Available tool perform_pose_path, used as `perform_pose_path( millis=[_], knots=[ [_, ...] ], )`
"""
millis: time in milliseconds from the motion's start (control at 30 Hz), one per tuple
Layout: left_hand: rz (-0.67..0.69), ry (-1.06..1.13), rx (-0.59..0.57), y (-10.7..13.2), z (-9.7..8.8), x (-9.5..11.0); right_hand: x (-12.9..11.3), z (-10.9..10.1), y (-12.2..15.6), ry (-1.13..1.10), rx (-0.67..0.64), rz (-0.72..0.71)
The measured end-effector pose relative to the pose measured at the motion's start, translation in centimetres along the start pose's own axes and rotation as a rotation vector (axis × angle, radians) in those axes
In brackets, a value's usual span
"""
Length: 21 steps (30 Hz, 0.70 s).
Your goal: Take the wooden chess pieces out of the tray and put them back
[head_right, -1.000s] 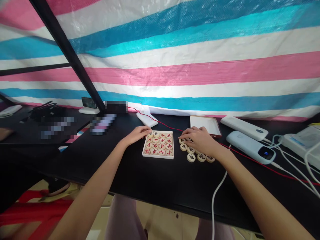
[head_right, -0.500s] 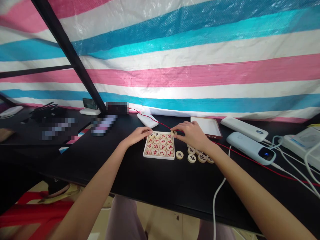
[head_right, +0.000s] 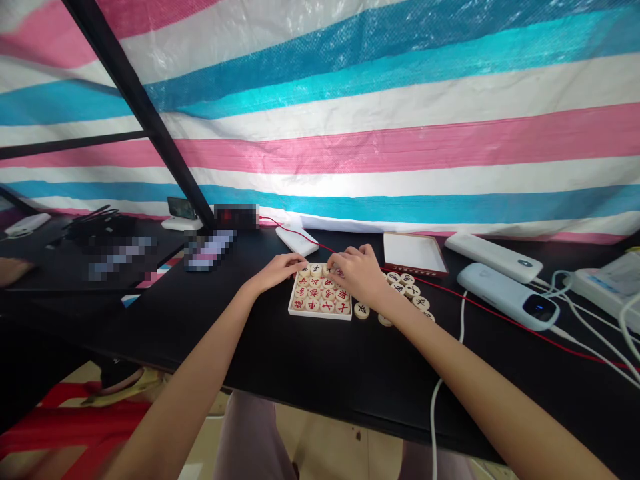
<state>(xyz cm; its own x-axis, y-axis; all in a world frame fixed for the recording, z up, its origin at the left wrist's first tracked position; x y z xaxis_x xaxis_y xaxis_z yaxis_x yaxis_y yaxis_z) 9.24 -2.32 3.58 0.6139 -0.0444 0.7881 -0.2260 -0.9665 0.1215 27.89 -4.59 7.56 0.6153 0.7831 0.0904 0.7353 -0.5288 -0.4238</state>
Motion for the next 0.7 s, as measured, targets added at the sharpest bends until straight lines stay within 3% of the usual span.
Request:
perform_pose_path(
  millis=[700],
  knots=[
    [0.004, -0.018, 0.012, -0.22, 0.08, -0.13, 0.15, 0.59, 0.23, 0.068, -0.011, -0.057]
  ],
)
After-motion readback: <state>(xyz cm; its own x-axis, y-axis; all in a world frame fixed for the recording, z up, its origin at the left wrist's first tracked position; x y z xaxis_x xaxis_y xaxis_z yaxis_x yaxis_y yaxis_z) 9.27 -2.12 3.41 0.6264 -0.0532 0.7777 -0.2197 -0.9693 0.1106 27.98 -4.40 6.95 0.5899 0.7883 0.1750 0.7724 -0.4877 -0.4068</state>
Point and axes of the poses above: each hand's wrist, its own y-axis away from the middle knuckle, its own z-axis out of the palm, x = y × z, the point moved 5 cm from there along -y, towards the middle knuckle, and after that the axes turned 11 degrees about -z, right-handed, at the moved point
